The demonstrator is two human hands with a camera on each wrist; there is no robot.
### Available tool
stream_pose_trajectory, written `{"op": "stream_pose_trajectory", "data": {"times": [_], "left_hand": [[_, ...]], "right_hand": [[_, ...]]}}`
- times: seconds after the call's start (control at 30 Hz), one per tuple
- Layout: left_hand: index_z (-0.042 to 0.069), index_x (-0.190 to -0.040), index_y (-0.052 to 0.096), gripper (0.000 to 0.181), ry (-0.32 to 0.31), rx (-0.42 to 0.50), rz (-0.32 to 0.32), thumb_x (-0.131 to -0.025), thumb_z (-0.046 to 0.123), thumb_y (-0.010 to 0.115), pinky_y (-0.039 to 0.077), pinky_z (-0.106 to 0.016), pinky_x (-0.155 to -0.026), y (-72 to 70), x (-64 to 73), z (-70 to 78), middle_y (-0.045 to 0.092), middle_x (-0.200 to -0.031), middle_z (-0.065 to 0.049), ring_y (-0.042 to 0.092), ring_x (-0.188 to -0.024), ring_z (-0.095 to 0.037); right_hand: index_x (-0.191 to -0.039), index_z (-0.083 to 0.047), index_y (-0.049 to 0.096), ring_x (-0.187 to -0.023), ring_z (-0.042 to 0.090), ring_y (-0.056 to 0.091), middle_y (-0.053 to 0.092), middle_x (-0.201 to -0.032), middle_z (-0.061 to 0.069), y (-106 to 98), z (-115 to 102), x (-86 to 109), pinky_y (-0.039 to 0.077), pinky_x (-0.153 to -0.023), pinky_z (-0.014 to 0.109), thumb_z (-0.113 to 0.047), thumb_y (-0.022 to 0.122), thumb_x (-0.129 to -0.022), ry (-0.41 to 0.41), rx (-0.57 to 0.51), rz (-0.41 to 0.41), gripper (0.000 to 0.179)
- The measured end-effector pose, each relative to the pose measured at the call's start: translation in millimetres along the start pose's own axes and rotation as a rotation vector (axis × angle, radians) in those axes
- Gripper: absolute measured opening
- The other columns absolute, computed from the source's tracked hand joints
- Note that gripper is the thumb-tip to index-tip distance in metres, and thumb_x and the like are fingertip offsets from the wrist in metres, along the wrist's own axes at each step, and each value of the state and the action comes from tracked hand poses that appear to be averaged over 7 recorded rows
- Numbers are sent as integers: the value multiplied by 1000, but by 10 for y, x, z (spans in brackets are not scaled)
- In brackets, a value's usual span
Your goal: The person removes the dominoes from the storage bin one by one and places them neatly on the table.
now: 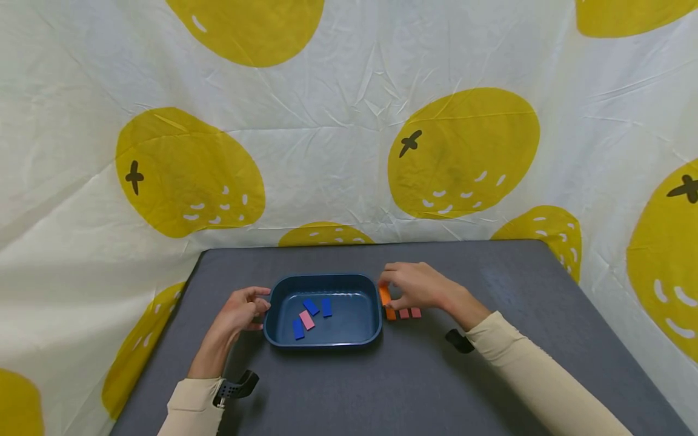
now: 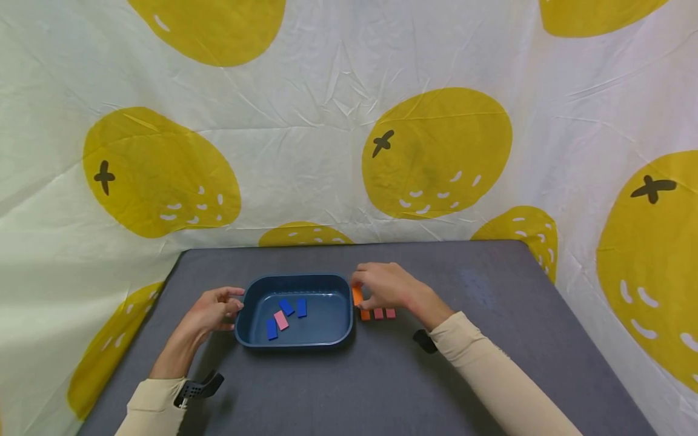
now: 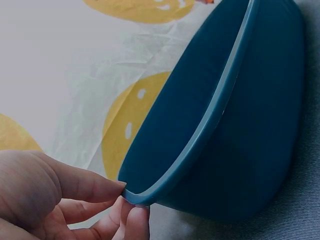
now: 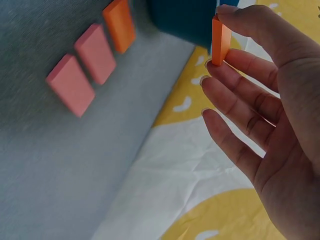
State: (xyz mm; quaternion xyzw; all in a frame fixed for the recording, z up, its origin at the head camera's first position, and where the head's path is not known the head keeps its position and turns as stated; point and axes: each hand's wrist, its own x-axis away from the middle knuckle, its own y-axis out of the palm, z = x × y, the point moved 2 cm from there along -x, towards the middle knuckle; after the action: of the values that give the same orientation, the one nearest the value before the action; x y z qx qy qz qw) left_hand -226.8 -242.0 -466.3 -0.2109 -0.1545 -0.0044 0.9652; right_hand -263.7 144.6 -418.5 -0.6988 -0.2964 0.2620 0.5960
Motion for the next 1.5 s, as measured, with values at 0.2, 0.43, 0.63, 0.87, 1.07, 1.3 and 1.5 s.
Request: {"op": "stream_pose_trajectory", "data": {"times": [0.2, 0.43, 0.63, 0.87, 1.07, 1.3, 1.5], "left_hand": [[1, -137, 57, 38, -3, -3, 2, -99, 2, 56, 60, -42, -71, -4, -1, 4, 63, -111, -20, 60, -94, -30], [0, -137, 56, 38, 7, -5, -3, -99, 1, 56, 59, -40, -69, -8, -4, 1, 63, -110, -20, 60, -93, -30], [0, -137, 57, 38, -1, -1, 2, -99, 1, 56, 59, -38, -67, -6, -12, -16, 64, -109, -19, 60, -92, -29], [0, -137, 57, 38, 8, 1, 3, -99, 1, 56, 59, -42, -70, -5, -13, -13, 64, -110, -19, 61, -92, -29], [0, -136, 57, 37, 20, 1, 3, -99, 2, 56, 59, -42, -70, -5, -11, -12, 64, -109, -19, 60, -91, -29], [0, -137, 57, 38, 29, 1, 0, -99, 2, 56, 59, -40, -68, 1, -16, -28, 64, -108, -19, 60, -90, -28], [0, -137, 57, 38, 33, 0, 7, -99, 2, 56, 59, -39, -68, 9, -12, -42, 64, -108, -19, 60, -89, -28]], "right_hand": [[-113, -19, 73, -95, 12, 63, 65, -109, -4, 38, 153, 85, 56, -77, 34, -33, 83, -83, 18, 22, 4, 35], [-110, -19, 73, -94, 14, 64, 65, -108, -3, 89, 296, 177, 56, -77, 36, -32, 85, -82, 18, 5, 17, 33], [-109, -18, 74, -93, 13, 64, 66, -107, -3, 133, 408, 257, 56, -75, 35, -30, 84, -83, 32, -1, 13, 31], [-109, -16, 73, -91, 14, 63, 66, -106, -2, 168, 520, 349, 56, -75, 35, -31, 85, -82, 57, -9, -7, 33], [-109, -16, 73, -90, 13, 63, 66, -107, -1, 236, 616, 419, 55, -74, 36, -31, 84, -82, 71, 2, -11, 32], [-107, -15, 73, -85, 12, 59, 64, -102, -1, 325, 694, 487, 54, -71, 34, -31, 86, -80, 60, 21, -3, 33], [-105, -15, 73, -83, 11, 58, 62, -99, -1, 396, 743, 523, 54, -71, 35, -31, 86, -79, 51, 39, -1, 33]]}}
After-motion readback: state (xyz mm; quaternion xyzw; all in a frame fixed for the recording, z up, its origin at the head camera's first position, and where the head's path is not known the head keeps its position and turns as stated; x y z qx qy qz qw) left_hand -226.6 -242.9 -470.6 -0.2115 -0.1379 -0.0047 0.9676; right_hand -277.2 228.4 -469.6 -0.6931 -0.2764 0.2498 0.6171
